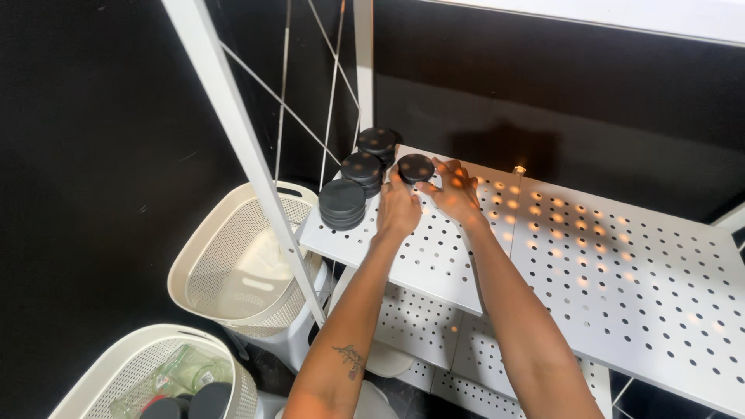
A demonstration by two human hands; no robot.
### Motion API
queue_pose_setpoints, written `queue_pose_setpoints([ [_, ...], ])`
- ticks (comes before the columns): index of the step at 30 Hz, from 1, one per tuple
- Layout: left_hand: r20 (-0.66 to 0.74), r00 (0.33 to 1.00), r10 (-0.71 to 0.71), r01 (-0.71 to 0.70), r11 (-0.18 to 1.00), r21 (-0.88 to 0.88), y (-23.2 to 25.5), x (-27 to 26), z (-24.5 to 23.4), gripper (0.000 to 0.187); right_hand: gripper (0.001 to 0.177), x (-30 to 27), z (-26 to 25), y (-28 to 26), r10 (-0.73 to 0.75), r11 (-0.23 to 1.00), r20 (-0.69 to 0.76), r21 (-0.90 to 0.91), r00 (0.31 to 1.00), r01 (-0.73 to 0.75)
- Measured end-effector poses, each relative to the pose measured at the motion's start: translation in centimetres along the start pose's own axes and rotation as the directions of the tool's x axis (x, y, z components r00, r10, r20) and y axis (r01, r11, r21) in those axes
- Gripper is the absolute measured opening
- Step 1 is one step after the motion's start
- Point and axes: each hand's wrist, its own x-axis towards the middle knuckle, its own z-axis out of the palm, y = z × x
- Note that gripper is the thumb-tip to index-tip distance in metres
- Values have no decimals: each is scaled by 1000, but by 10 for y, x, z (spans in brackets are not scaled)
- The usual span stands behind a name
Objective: The person sits on a low stool and wipes the lids of small jars with a grey cloth. They pick up a jar from a white basket, wipe the lid thoroughly, and place it on a white perforated shelf. This process is repeated for several jars.
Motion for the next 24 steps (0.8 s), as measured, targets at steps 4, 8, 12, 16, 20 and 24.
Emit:
queue_pose_setpoints([
  [4,-25,994,102,-102,995,15,3,-12,0,80,80,5,-1,0,19,999,-26,31,999,-18],
  [8,33,989,145,-144,989,-40,-8,-52,-2,81,57,4,4,5,58,965,-70,258,996,-38],
  [12,-22,929,368,-359,888,-288,-28,-138,-34,57,44,-9,-6,31,2,895,57,445,998,-27],
  [16,-85,928,364,-362,818,-447,-73,-233,-86,40,35,-50,-9,3,-65,830,196,555,978,-56],
  [20,-135,972,193,-231,891,-391,-145,-305,-141,34,14,-163,-15,-77,-233,777,157,624,960,87],
  [24,-349,934,-83,-2,972,-237,-237,-360,-178,41,13,-226,61,-97,-556,721,-88,444,827,532],
])
